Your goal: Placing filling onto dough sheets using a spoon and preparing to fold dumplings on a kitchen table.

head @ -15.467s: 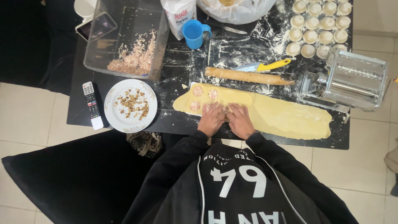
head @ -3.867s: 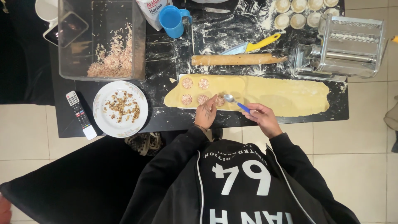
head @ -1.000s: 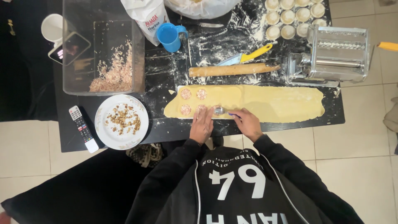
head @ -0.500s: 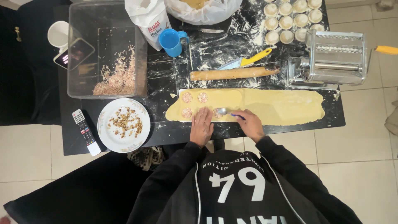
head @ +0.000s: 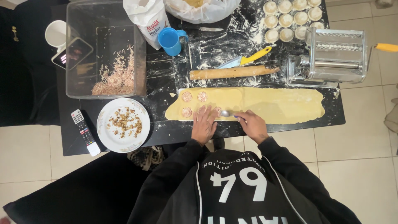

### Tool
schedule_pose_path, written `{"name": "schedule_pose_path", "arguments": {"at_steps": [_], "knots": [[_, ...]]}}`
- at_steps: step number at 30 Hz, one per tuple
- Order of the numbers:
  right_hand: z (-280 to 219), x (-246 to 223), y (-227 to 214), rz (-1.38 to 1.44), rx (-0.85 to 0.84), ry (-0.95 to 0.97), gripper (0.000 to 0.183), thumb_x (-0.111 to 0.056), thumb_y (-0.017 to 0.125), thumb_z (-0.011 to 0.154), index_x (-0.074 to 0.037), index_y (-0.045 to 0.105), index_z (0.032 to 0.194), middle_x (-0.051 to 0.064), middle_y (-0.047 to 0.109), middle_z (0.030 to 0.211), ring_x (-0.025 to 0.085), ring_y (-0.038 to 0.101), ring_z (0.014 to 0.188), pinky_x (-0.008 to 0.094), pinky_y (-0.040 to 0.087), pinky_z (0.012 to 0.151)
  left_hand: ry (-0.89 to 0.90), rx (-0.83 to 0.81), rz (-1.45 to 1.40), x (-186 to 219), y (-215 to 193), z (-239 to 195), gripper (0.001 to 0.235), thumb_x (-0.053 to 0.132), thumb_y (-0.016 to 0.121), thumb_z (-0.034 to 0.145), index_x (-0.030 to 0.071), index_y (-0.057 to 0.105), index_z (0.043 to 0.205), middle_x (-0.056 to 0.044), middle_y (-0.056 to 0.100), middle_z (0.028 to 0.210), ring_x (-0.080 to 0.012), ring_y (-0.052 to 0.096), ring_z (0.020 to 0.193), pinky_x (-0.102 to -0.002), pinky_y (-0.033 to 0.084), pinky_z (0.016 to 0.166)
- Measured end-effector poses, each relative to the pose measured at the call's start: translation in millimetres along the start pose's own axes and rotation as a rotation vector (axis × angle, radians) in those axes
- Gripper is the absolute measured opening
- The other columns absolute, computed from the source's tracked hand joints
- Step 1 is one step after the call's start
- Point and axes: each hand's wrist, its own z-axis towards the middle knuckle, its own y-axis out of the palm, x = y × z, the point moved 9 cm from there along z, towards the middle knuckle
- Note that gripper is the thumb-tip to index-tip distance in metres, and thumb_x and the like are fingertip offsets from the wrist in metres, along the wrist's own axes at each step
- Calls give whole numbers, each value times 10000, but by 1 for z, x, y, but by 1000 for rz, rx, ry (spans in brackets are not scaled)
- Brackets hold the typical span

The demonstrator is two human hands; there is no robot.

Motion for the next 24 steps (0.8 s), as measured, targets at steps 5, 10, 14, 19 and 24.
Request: {"name": "schedule_pose_path", "arguments": {"at_steps": [5,10,14,19,24], "knots": [[1,-9,-9,71,56,-19,217,-191,639,948,-225,768,1119,63,650,855,297,677,789,419,542,704,70,46,57,4,-1,-4,470,265,655,949,216,589,1411,-144,422,1578,-388,349,1484,-655,237,1181],[0,-10,0,31,60,-85,217,-188,650,935,-213,769,1115,66,651,866,298,675,793,414,538,698,46,39,25,-1,2,-6,484,257,650,951,227,594,1431,-130,438,1566,-376,361,1482,-647,233,1185],[4,-8,-4,63,57,-32,215,-186,654,945,-229,774,1118,67,650,852,292,671,778,409,533,696,-10,18,-49,-6,-4,-3,544,273,641,962,190,534,1488,-139,416,1583,-388,336,1512,-652,215,1211],[9,-7,3,125,86,-2,226,-196,655,951,-234,766,1145,76,646,847,298,662,754,412,527,691,-10,6,-24,1,-13,4,608,298,653,937,187,500,1515,-176,360,1600,-403,302,1491,-684,188,1164],[8,-5,8,68,42,-4,237,-191,647,955,-238,760,1158,84,641,837,308,665,784,423,530,694,2,41,-3,-5,-6,1,542,294,657,935,197,553,1457,-156,369,1612,-388,303,1515,-684,198,1173]]}}
